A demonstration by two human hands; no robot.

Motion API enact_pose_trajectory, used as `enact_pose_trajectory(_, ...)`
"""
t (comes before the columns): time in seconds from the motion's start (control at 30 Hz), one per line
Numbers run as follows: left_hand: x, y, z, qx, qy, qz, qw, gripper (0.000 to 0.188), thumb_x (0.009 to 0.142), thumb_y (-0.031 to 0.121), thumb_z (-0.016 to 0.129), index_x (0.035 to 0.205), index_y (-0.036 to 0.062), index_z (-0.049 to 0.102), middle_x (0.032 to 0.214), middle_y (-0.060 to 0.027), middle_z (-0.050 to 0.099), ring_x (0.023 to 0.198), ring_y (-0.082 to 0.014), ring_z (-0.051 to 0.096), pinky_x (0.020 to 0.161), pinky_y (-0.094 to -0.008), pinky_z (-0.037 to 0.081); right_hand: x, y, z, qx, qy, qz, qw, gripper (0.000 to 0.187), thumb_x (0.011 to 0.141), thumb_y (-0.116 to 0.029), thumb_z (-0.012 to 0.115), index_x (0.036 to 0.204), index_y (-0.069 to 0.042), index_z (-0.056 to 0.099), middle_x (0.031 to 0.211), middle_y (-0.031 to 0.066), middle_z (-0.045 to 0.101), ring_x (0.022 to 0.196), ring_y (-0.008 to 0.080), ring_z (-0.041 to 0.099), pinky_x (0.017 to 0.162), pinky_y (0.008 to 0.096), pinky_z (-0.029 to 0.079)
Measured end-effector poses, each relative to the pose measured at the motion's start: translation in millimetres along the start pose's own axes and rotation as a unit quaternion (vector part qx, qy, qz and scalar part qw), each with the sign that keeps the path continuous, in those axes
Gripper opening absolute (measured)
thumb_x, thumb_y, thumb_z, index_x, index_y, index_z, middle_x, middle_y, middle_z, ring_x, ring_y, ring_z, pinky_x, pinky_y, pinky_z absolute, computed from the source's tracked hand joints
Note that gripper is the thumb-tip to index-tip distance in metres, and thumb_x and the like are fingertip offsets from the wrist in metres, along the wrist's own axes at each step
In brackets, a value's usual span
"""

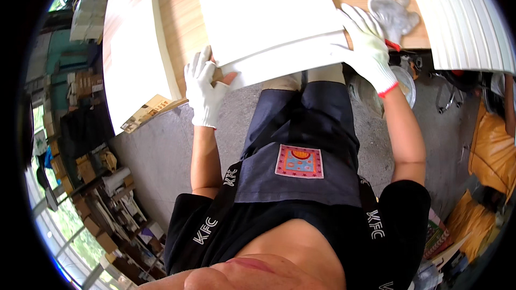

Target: The person picks up a white board from a stack, places it on a table, applies a long adhesive strip along one edge by hand, and places the labeled board onto another stack.

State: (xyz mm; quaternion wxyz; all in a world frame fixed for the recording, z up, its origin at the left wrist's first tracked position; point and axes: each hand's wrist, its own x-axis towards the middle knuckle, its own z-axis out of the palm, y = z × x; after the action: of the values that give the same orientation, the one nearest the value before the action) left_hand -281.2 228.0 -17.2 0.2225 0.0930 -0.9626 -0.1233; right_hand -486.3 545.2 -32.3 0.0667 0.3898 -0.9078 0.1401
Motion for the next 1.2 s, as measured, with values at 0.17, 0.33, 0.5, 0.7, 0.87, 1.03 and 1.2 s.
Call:
enact_pose_trajectory(0.17, -6.6, 0.2, -0.6, 0.001, -0.010, -0.017, 1.000, 0.049, 0.060, 0.028, 0.088, 0.092, -0.0016, 0.065, 0.129, -0.0172, 0.061, 0.117, -0.0343, 0.054, 0.100, -0.0481, 0.039, -2.0, -7.0, -3.3, 0.017, -0.002, 0.009, 1.000, 0.086, 0.076, -0.048, 0.077, 0.147, -0.014, 0.043, 0.153, 0.0063, 0.040, 0.143, 0.0266, 0.032, 0.120, 0.0432, 0.021)
enact_pose_trajectory(0.33, -6.0, 1.3, -0.3, 0.005, -0.006, -0.019, 1.000, 0.046, 0.060, 0.028, 0.088, 0.088, -0.0008, 0.064, 0.129, -0.0176, 0.061, 0.118, -0.0349, 0.054, 0.102, -0.0489, 0.038, -3.1, -3.3, -0.4, 0.002, 0.003, -0.003, 1.000, 0.087, 0.076, -0.051, 0.077, 0.147, -0.015, 0.043, 0.153, 0.0065, 0.040, 0.143, 0.0267, 0.033, 0.120, 0.0441, 0.022)
enact_pose_trajectory(0.5, -3.9, 4.2, -0.5, 0.007, -0.003, -0.018, 1.000, 0.044, 0.060, 0.026, 0.088, 0.085, -0.0005, 0.063, 0.129, -0.0178, 0.062, 0.117, -0.0347, 0.055, 0.101, -0.0476, 0.038, -3.7, -2.0, 0.7, 0.001, 0.009, -0.001, 1.000, 0.088, 0.076, -0.054, 0.075, 0.148, -0.017, 0.041, 0.154, 0.0064, 0.039, 0.144, 0.0262, 0.032, 0.121, 0.0444, 0.021)
enact_pose_trajectory(0.7, -4.5, 5.9, -2.2, 0.012, -0.010, -0.024, 1.000, 0.045, 0.061, 0.023, 0.088, 0.090, -0.0010, 0.064, 0.132, -0.0184, 0.060, 0.119, -0.0339, 0.054, 0.101, -0.0452, 0.038, -1.8, -2.5, 1.8, -0.005, -0.004, 0.001, 1.000, 0.087, 0.078, -0.055, 0.072, 0.148, -0.015, 0.041, 0.154, 0.0052, 0.038, 0.145, 0.0240, 0.030, 0.121, 0.0431, 0.020)
enact_pose_trajectory(0.87, -4.4, 3.3, -4.6, 0.014, -0.047, -0.021, 0.999, 0.047, 0.069, 0.023, 0.084, 0.103, -0.0031, 0.065, 0.138, -0.0185, 0.056, 0.121, -0.0372, 0.051, 0.104, -0.0455, 0.039, -2.6, -3.7, 0.2, -0.011, -0.001, 0.005, 1.000, 0.087, 0.077, -0.054, 0.073, 0.147, -0.014, 0.042, 0.154, 0.0056, 0.039, 0.144, 0.0242, 0.031, 0.120, 0.0434, 0.021)
enact_pose_trajectory(1.03, -5.7, 2.7, -2.0, 0.016, -0.021, -0.012, 1.000, 0.045, 0.064, 0.025, 0.086, 0.093, -0.0022, 0.065, 0.134, -0.0186, 0.059, 0.119, -0.0342, 0.053, 0.101, -0.0445, 0.038, -2.5, -4.5, -1.2, -0.010, 0.002, 0.000, 1.000, 0.085, 0.078, -0.055, 0.072, 0.147, -0.014, 0.042, 0.153, 0.0055, 0.039, 0.144, 0.0245, 0.031, 0.121, 0.0434, 0.020)
enact_pose_trajectory(1.2, -3.7, 0.6, -2.3, 0.024, -0.015, -0.005, 1.000, 0.049, 0.062, 0.029, 0.087, 0.095, -0.0012, 0.065, 0.132, -0.0179, 0.059, 0.120, -0.0342, 0.053, 0.103, -0.0466, 0.038, -3.2, -3.1, 0.2, -0.003, 0.009, 0.001, 1.000, 0.086, 0.078, -0.055, 0.073, 0.147, -0.015, 0.042, 0.154, 0.0062, 0.039, 0.145, 0.0264, 0.030, 0.121, 0.0439, 0.019)
